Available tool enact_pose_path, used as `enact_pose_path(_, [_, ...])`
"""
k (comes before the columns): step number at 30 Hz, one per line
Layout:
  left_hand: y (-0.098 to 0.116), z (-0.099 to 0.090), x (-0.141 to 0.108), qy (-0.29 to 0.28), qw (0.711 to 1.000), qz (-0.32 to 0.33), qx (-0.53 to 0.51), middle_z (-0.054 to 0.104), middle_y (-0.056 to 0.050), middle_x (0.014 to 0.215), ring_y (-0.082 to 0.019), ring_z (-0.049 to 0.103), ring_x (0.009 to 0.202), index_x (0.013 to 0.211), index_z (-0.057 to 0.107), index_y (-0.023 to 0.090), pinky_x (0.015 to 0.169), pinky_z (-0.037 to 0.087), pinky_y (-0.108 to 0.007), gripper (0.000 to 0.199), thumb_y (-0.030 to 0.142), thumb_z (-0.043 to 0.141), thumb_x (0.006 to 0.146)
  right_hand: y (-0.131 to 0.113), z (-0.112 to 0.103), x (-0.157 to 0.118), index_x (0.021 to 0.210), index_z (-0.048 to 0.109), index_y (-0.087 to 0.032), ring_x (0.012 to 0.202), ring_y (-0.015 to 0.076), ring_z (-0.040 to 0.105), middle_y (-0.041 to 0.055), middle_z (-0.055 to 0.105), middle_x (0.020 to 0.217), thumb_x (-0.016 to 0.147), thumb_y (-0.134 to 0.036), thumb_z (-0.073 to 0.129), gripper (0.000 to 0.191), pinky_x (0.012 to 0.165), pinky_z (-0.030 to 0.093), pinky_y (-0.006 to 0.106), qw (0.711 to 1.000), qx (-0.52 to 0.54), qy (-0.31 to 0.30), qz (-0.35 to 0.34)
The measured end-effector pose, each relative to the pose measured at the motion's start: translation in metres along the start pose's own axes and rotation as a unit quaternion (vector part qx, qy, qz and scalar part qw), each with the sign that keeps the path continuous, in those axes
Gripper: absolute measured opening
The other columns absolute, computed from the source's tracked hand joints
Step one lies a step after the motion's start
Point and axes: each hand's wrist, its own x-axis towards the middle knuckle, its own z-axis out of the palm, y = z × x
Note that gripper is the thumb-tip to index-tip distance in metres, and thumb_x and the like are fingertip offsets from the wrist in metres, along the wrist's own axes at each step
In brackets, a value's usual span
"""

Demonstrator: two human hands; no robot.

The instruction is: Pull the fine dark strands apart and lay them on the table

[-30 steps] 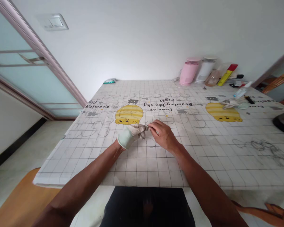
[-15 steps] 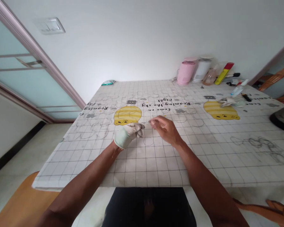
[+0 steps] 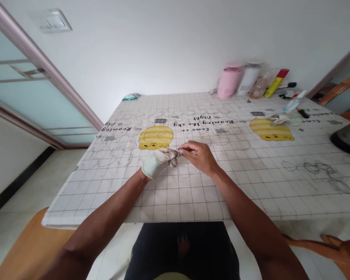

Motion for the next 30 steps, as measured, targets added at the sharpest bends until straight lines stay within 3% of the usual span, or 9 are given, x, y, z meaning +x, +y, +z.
enact_pose_path(5, [-0.002,0.001,0.004,0.020,0.999,0.001,-0.047,0.073,-0.010,0.080,-0.013,0.062,0.063,0.097,0.076,0.008,0.062,0.047,-0.027,0.045,0.049,0.082,0.080,0.002,0.001,0.001,0.100,0.079,-0.024,0.081,0.0204,0.070,0.0040,0.074,0.086,0.094,-0.048,0.071,0.026,0.075,0.058,0.035,0.993,0.092,-0.003,0.079])
enact_pose_path(11, [-0.009,-0.006,0.008,0.062,0.992,0.042,-0.099,0.072,-0.008,0.086,-0.010,0.053,0.061,0.095,0.076,0.011,0.056,0.041,-0.024,0.040,0.048,0.080,0.080,0.006,-0.004,0.004,0.095,0.076,-0.021,0.080,0.0183,0.065,0.0045,0.071,0.086,0.095,-0.052,0.068,0.033,0.076,0.054,0.033,0.972,0.171,-0.097,0.125])
enact_pose_path(15, [-0.010,-0.007,0.007,0.078,0.993,0.068,-0.058,0.068,-0.006,0.084,-0.008,0.047,0.062,0.081,0.074,0.012,0.056,0.036,-0.023,0.034,0.047,0.077,0.082,0.005,-0.001,0.003,0.094,0.077,-0.021,0.080,0.0167,0.063,0.0025,0.070,0.084,0.093,-0.048,0.073,0.027,0.077,0.051,0.032,0.965,0.169,-0.146,0.140])
enact_pose_path(22, [0.001,0.002,-0.001,0.071,0.995,0.060,0.027,0.063,-0.002,0.076,-0.013,0.052,0.071,0.088,0.076,0.015,0.064,0.041,-0.025,0.030,0.043,0.067,0.085,0.006,0.008,0.002,0.093,0.078,-0.023,0.072,0.0158,0.064,-0.0004,0.069,0.075,0.088,-0.046,0.075,0.023,0.070,0.052,0.030,0.979,0.097,-0.132,0.125])
enact_pose_path(25, [0.005,0.005,-0.001,0.091,0.993,0.034,0.061,0.064,-0.002,0.076,-0.013,0.054,0.070,0.084,0.075,0.016,0.064,0.042,-0.025,0.028,0.042,0.064,0.084,0.010,0.012,-0.001,0.097,0.079,-0.025,0.070,0.0171,0.066,0.0003,0.072,0.076,0.089,-0.044,0.073,0.022,0.065,0.051,0.031,0.988,0.016,-0.125,0.091])
enact_pose_path(28, [0.011,0.009,-0.002,0.146,0.981,-0.017,0.128,0.066,-0.002,0.075,-0.014,0.057,0.069,0.083,0.074,0.017,0.063,0.044,-0.025,0.025,0.038,0.061,0.086,0.017,0.017,-0.004,0.093,0.077,-0.024,0.072,0.0171,0.065,0.0015,0.072,0.081,0.096,-0.033,0.065,0.014,0.067,0.050,0.031,0.990,-0.113,-0.082,-0.031])
enact_pose_path(30, [0.015,0.012,-0.003,0.175,0.964,-0.036,0.198,0.067,-0.001,0.075,-0.014,0.058,0.068,0.080,0.072,0.019,0.063,0.045,-0.026,0.024,0.037,0.059,0.088,0.022,0.021,-0.006,0.095,0.075,-0.023,0.076,0.0180,0.064,0.0040,0.072,0.085,0.101,-0.027,0.058,0.018,0.069,0.049,0.032,0.971,-0.194,-0.059,-0.127])
